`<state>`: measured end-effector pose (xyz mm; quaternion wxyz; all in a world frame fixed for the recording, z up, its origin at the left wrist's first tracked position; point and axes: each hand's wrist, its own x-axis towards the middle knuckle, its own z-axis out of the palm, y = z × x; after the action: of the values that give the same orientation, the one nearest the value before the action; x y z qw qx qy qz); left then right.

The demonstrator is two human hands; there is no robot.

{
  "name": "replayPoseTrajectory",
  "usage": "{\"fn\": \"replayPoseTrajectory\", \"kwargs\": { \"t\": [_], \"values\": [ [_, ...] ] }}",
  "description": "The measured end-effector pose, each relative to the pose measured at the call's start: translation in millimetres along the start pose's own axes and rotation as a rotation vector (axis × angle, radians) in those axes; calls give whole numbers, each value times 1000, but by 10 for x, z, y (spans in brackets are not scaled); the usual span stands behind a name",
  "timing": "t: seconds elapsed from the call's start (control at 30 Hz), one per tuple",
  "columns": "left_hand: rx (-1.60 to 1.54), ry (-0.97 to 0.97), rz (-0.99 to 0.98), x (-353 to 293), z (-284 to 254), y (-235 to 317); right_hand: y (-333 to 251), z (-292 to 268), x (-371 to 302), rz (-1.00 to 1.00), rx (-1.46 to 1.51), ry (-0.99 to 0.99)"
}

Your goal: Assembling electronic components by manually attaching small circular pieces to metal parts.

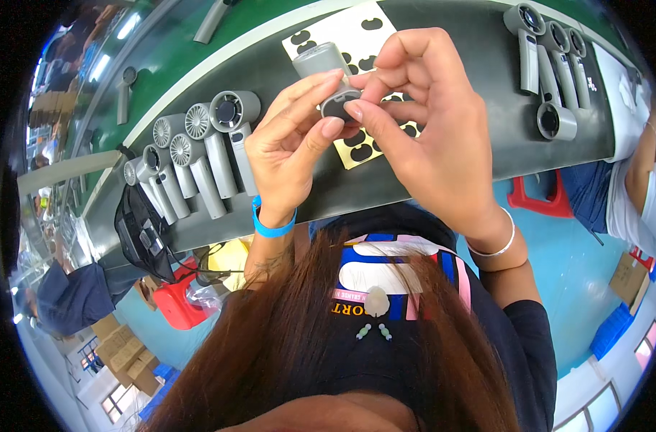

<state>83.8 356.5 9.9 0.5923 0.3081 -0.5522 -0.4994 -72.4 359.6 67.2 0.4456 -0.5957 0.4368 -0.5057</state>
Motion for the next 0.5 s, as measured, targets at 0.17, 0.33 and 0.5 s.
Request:
{"fn": "replayPoseTrajectory", "kwargs": {
  "t": [0.17, 0.33, 0.5],
  "values": [
    [-13, 1, -7, 27, -4, -30, -11, -21, 1, 38, -108, 11],
    [83, -11, 18, -12, -58, 9, -21, 32, 17, -56, -240, 50],
    [10, 49, -2, 142, -136, 195, 314, -209, 263, -183, -446, 192]
  ]
}}
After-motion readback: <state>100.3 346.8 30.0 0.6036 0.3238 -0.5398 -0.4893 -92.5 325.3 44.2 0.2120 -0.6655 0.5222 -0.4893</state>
